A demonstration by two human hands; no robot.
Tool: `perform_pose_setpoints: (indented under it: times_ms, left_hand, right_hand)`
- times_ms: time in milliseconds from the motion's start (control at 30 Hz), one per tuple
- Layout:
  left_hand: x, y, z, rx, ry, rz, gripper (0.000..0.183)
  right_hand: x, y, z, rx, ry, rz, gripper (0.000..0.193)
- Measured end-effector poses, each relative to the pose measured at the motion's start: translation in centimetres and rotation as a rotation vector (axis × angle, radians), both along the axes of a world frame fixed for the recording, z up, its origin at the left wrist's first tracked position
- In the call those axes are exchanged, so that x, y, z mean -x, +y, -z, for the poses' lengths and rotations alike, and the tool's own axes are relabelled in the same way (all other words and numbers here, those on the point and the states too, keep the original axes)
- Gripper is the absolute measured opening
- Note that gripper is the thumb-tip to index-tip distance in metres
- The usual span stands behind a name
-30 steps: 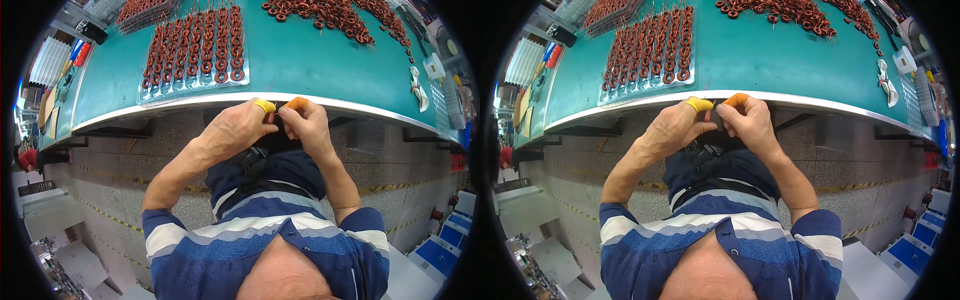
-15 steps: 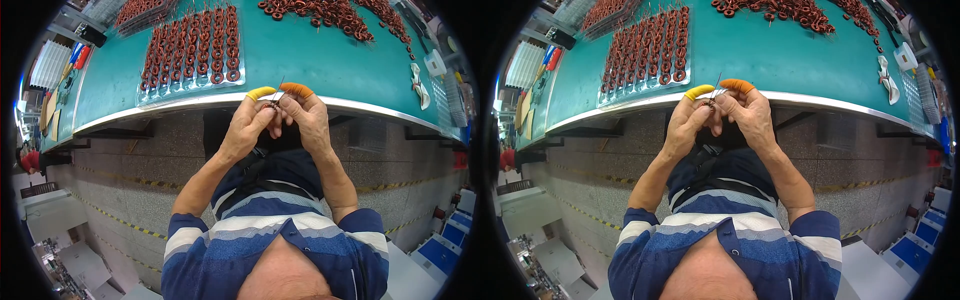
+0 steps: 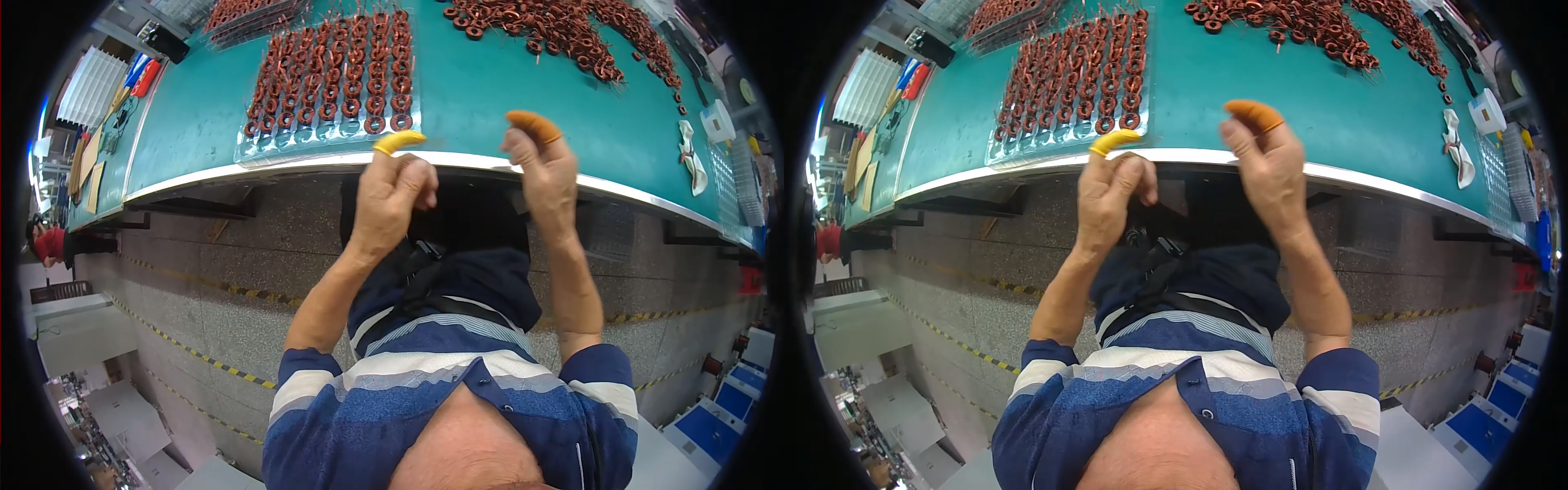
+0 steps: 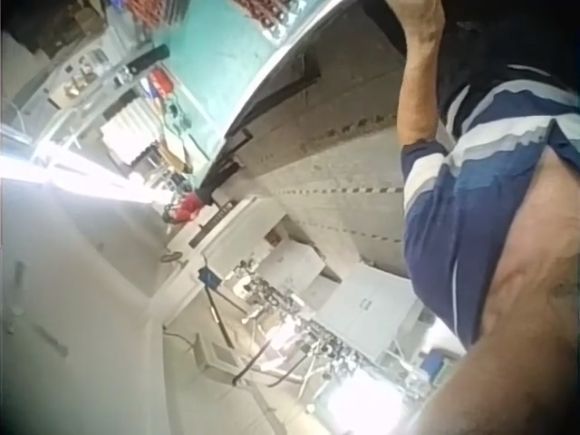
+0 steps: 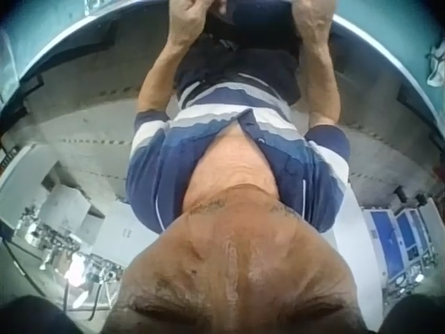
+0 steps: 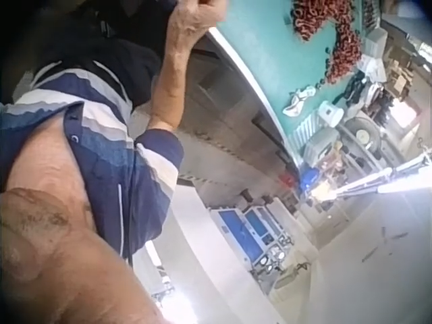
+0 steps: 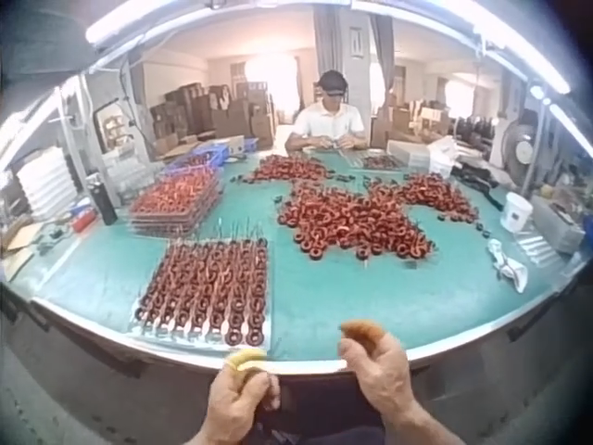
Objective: Sorting small toroidal inductors and placing them into a plastic tray.
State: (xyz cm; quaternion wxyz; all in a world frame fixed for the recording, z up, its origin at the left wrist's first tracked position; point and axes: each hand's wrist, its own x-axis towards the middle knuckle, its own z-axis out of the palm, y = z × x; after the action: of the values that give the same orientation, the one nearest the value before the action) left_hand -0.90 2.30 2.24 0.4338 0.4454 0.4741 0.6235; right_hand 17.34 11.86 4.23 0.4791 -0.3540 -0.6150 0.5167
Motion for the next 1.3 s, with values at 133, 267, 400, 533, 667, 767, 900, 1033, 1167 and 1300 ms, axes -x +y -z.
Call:
perform_pose_setpoints:
  times_ms: [133, 267, 400, 533, 667, 767, 900, 1033, 1167, 1300]
  left_hand:
    - [5.1, -0.2, -0.6, -0.089, 0.079, -0.258, 0.016]
    - [9.0, 1.4, 0.3, -0.165, 0.331, -0.395, 0.015]
    - [9.2, 3.3, 1.7, -0.206, 0.697, -0.55, 0.014]
    - [8.9, 3.3, 1.5, -0.202, 0.986, -0.631, 0.015]
    - [9.0, 2.9, 1.6, -0.194, 1.011, -0.624, 0.016]
    - [8.9, 2.7, 1.7, -0.204, 0.973, -0.613, 0.016]
    - [8.8, 1.5, 1.5, -0.273, 0.825, -0.686, 0.014]
    - [8.5, 0.4, 1.0, -0.36, 0.78, -0.729, 0.01]
    - [7.1, -0.4, 1.1, -0.399, 0.603, -0.679, 0.009]
    - [4.3, -0.9, 0.7, -0.269, 0.448, -0.44, 0.009]
  right_hand:
    - [-1.4, 5.0, -2.3, -0.215, -0.309, 0.079, 0.03]
    - [-0.2, 12.2, -2.1, -0.744, -0.668, 0.191, 0.037]
    - [0.7, 20.2, 2.5, -1.036, -0.959, 0.321, 0.045]
    - [1.6, 21.7, 3.9, -0.903, -0.933, 0.149, 0.039]
    - [1.5, 22.3, 3.7, -1.004, -1.09, 0.206, 0.025]
    - [0.9, 21.9, 3.5, -1.034, -0.956, 0.155, 0.024]
    - [-0.4, 20.0, 2.8, -1.004, -0.864, 0.188, 0.027]
    - [-2.9, 17.4, 2.6, -0.846, -1.017, 0.175, 0.025]
    - [-2.7, 13.9, 2.4, -0.93, -0.797, 0.089, 0.019]
    - [-1.3, 10.4, 1.1, -0.493, -0.539, 0.0, 0.021]
